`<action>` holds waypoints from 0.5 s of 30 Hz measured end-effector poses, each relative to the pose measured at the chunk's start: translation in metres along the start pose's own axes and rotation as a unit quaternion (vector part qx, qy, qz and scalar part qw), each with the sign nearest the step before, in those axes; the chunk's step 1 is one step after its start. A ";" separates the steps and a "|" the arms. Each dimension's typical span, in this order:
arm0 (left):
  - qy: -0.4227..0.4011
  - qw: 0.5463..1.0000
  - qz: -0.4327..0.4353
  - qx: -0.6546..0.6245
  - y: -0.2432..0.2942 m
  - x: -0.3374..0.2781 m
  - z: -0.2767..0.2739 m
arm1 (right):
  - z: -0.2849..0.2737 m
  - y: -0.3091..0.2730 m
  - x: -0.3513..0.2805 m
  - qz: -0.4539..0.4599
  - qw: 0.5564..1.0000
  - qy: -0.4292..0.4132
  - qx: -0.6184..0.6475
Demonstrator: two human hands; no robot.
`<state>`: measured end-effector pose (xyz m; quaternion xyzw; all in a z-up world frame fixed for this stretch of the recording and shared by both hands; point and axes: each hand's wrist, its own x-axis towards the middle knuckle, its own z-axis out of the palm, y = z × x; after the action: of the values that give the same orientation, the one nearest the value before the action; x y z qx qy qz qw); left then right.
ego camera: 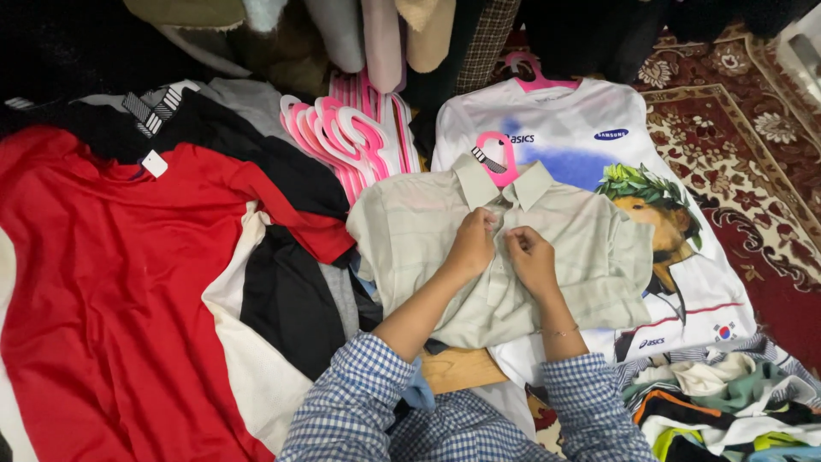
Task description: The person picks up a light-colored shirt from a pile of clothes, places it on a pink hanger, and buttons the front placket. They then remove the shirt from the hanger, lay it flat on the surface, and smooth it out with their hands.
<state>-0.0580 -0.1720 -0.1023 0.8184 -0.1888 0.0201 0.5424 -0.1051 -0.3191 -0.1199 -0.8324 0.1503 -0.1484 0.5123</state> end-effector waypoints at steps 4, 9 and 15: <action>-0.039 0.998 -0.056 0.006 -0.028 0.001 0.006 | -0.002 -0.021 -0.006 0.003 0.998 -0.037 -0.057; -0.062 0.994 -0.095 0.006 -0.027 -0.003 0.000 | 0.003 -0.020 -0.008 -0.038 0.988 -0.044 -0.144; -0.040 0.996 -0.074 -0.006 -0.025 -0.011 -0.004 | -0.001 -0.051 -0.014 0.002 0.982 -0.062 -0.180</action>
<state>-0.0592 -0.1570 -0.1252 0.8267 -0.1499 -0.0539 0.5396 -0.1138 -0.2923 -0.0745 -0.9182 0.1438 -0.0661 0.3630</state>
